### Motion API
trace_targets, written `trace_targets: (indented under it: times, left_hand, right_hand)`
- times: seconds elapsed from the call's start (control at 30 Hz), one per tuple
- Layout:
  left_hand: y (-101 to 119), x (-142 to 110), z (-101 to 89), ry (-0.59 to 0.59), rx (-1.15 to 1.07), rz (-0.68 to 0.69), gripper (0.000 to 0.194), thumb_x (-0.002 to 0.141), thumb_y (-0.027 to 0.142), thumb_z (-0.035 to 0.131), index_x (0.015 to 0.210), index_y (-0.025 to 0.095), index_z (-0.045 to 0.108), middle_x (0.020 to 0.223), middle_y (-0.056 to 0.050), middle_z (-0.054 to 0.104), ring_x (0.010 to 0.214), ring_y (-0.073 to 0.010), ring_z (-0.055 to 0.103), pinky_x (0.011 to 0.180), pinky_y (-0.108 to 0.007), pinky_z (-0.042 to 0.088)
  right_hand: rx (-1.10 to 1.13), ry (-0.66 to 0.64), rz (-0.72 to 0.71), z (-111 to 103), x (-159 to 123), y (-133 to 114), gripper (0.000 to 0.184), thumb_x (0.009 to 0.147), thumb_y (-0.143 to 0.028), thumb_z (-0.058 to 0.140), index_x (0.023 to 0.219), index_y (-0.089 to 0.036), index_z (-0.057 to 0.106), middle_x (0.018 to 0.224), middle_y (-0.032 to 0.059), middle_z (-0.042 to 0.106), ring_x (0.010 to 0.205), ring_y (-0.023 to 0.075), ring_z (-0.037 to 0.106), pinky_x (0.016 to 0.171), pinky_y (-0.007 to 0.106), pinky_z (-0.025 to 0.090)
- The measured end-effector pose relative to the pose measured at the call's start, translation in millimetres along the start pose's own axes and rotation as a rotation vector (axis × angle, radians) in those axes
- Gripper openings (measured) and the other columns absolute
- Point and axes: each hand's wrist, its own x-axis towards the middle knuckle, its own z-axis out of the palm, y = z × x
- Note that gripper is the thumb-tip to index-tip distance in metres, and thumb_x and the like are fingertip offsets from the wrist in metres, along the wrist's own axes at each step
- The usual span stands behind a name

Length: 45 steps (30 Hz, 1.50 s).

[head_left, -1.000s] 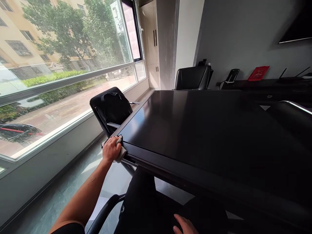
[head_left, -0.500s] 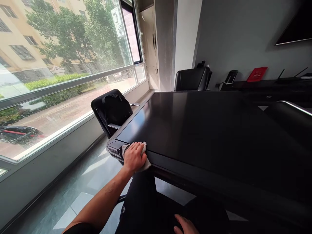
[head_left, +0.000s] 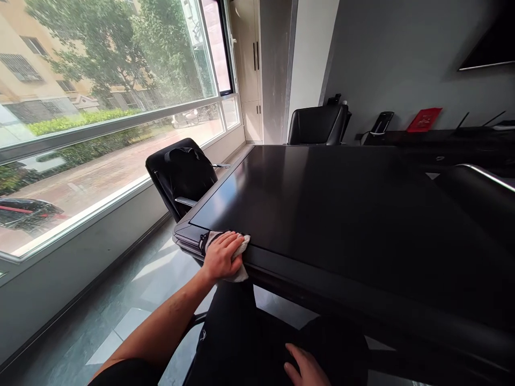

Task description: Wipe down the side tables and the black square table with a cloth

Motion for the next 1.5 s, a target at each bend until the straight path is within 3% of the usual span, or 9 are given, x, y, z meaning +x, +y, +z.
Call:
trace_targets:
  times: [0.17, 0.33, 0.43, 0.57, 0.77, 1.0, 1.23, 1.5]
  left_hand:
    - [-67.9, -30.8, -24.7, 0.053, 0.064, -0.068, 0.054, 0.093, 0.025, 0.063, 0.143, 0.021, 0.083, 0.138, -0.011, 0.087, 0.129, -0.0332, 0.083, 0.120, -0.054, 0.066]
    - [-138.3, -58.0, -63.3, -0.032, 0.094, -0.239, 0.049, 0.095, 0.034, 0.058, 0.133, 0.022, 0.087, 0.134, -0.009, 0.088, 0.130, -0.0316, 0.083, 0.123, -0.048, 0.063]
    - [-164.0, -62.7, -76.8, -0.045, 0.135, -0.368, 0.049, 0.096, 0.039, 0.055, 0.129, 0.022, 0.088, 0.132, -0.008, 0.089, 0.125, -0.0306, 0.084, 0.119, -0.046, 0.064]
    - [-175.6, -62.3, -75.9, -0.008, 0.216, -0.497, 0.051, 0.096, 0.043, 0.050, 0.124, 0.023, 0.088, 0.127, -0.008, 0.090, 0.120, -0.0320, 0.085, 0.114, -0.047, 0.066]
    - [-163.2, -62.8, -68.9, 0.010, 0.228, -0.457, 0.046, 0.095, 0.039, 0.054, 0.123, 0.026, 0.088, 0.130, -0.005, 0.090, 0.125, -0.0313, 0.084, 0.119, -0.046, 0.063]
    - [-132.3, -45.7, -60.2, 0.008, 0.240, -0.345, 0.040, 0.097, 0.038, 0.057, 0.117, 0.023, 0.089, 0.120, -0.007, 0.091, 0.115, -0.0313, 0.087, 0.110, -0.044, 0.066]
    - [-77.0, -22.0, -40.4, -0.006, 0.247, -0.210, 0.036, 0.100, 0.035, 0.060, 0.119, 0.024, 0.088, 0.119, -0.006, 0.091, 0.110, -0.0297, 0.088, 0.103, -0.042, 0.068]
    - [-0.6, 5.3, -8.3, 0.025, 0.163, -0.080, 0.037, 0.095, 0.031, 0.070, 0.130, 0.027, 0.083, 0.123, -0.009, 0.090, 0.110, -0.0326, 0.087, 0.104, -0.051, 0.071]
  right_hand:
    - [0.024, -0.016, 0.039, -8.4, -5.1, -12.0, 0.063, 0.113, -0.041, 0.050, 0.168, -0.014, 0.067, 0.169, 0.0165, 0.069, 0.159, 0.0322, 0.064, 0.133, 0.043, 0.053]
    - [0.014, -0.028, 0.091, -14.7, -6.4, -23.9, 0.063, 0.112, -0.039, 0.051, 0.166, -0.015, 0.069, 0.168, 0.0170, 0.070, 0.159, 0.0344, 0.064, 0.133, 0.044, 0.053]
    - [0.021, -0.032, 0.089, -15.8, -7.3, -28.4, 0.066, 0.111, -0.041, 0.051, 0.167, -0.012, 0.068, 0.169, 0.0188, 0.069, 0.160, 0.0365, 0.063, 0.134, 0.046, 0.052]
    - [0.032, -0.035, 0.081, -17.5, -9.2, -32.8, 0.068, 0.110, -0.041, 0.050, 0.168, -0.009, 0.066, 0.169, 0.0195, 0.069, 0.160, 0.0374, 0.063, 0.135, 0.046, 0.051]
    - [0.046, -0.016, 0.105, -21.5, -13.0, -39.3, 0.063, 0.111, -0.039, 0.053, 0.166, -0.016, 0.069, 0.168, 0.0155, 0.071, 0.160, 0.0350, 0.063, 0.135, 0.043, 0.050]
    - [0.003, -0.056, 0.133, -30.6, -15.5, -53.4, 0.062, 0.113, -0.035, 0.051, 0.169, -0.014, 0.066, 0.170, 0.0155, 0.069, 0.161, 0.0319, 0.061, 0.136, 0.042, 0.048]
    - [0.028, -0.074, 0.152, -31.5, -18.6, -55.7, 0.063, 0.114, -0.038, 0.049, 0.171, -0.016, 0.064, 0.173, 0.0144, 0.066, 0.164, 0.0316, 0.058, 0.137, 0.045, 0.047]
    - [0.025, -0.046, 0.105, -27.9, -15.2, -51.1, 0.062, 0.112, -0.033, 0.052, 0.167, -0.010, 0.067, 0.169, 0.0186, 0.069, 0.159, 0.0331, 0.064, 0.135, 0.045, 0.050]
